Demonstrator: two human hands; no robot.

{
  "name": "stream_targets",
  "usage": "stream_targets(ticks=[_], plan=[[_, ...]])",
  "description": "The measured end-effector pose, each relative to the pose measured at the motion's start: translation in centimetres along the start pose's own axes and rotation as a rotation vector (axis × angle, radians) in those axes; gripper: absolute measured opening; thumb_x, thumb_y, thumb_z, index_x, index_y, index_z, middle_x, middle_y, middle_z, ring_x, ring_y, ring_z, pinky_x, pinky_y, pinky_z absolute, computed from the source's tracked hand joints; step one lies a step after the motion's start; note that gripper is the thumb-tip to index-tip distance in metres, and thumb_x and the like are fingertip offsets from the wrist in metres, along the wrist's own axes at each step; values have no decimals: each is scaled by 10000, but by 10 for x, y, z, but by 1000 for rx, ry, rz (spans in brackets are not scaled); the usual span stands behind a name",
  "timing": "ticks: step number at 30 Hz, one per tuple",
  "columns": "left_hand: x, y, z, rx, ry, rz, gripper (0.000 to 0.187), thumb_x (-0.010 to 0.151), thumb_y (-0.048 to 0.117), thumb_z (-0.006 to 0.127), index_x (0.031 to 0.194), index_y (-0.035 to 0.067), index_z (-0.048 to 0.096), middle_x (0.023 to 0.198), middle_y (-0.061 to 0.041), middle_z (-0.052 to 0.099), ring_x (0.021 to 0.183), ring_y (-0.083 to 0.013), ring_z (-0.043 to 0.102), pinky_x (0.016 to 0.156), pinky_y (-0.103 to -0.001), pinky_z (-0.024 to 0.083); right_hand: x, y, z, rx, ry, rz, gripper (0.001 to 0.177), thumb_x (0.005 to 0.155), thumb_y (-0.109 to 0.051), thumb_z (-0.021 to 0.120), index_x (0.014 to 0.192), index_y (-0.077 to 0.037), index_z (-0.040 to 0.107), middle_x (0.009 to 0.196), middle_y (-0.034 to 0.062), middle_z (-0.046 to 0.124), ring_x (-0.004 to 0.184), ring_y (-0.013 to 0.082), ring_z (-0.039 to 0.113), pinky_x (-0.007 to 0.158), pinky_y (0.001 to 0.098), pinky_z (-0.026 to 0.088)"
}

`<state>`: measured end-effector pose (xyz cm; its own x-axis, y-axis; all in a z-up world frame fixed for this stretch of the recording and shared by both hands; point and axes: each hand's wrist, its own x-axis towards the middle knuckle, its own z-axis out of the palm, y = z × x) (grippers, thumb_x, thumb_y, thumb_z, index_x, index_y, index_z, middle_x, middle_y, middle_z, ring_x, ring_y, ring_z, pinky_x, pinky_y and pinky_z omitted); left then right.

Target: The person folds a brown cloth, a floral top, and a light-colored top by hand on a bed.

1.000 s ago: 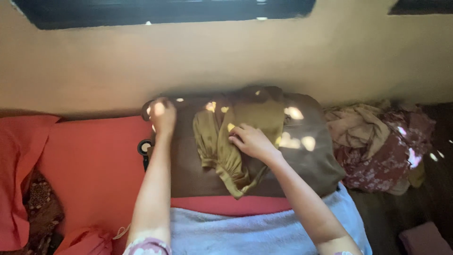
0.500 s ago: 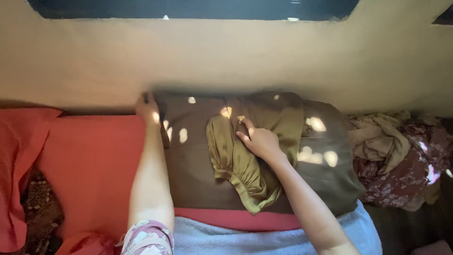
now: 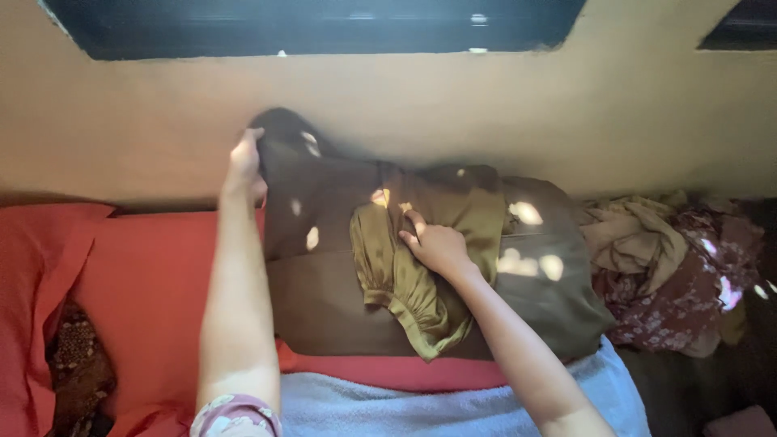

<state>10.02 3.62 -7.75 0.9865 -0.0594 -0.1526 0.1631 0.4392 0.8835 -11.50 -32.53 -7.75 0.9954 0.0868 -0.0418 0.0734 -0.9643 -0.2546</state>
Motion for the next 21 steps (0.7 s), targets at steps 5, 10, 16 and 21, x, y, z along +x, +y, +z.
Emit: stream_targets(ticks=[5, 10, 16, 21], plan=[[-50, 34, 46, -99, 49, -102, 361, 944, 295, 740, 1196, 51, 656, 994, -65, 707, 893, -232, 668, 787, -414, 541, 1, -5, -5, -16, -52, 20, 586, 995, -527, 482, 1495, -221, 468, 885, 184, 752, 842, 398, 720, 744, 518, 558], [-67, 40, 60, 645, 19, 391, 210, 938, 102, 751, 1096, -38, 754, 892, -34, 634, 834, -182, 575, 747, -391, 484, 30, -10, -25, 61, -90, 25, 506, 950, -472, 570, 1398, -240, 529, 1125, 156, 720, 1037, 371, 680, 844, 495, 543], [-104, 60, 86, 1170, 34, 736, 336, 860, 27, 657, 1187, 57, 588, 1006, -161, 718, 975, -356, 684, 841, -437, 544, 85, -57, -30, 447, 253, -280, 518, 935, -101, 571, 1445, -144, 496, 1359, 169, 573, 1163, 371, 633, 975, 449, 528], [-132, 69, 98, 1527, 109, 763, 614, 714, -4, 696, 1312, 57, 572, 1105, -247, 603, 1093, -490, 521, 907, -552, 415, 133, -101, -22, 367, 432, -569, 709, 745, -25, 647, 1439, -115, 532, 1448, 184, 508, 1300, 432, 523, 1041, 477, 463]])
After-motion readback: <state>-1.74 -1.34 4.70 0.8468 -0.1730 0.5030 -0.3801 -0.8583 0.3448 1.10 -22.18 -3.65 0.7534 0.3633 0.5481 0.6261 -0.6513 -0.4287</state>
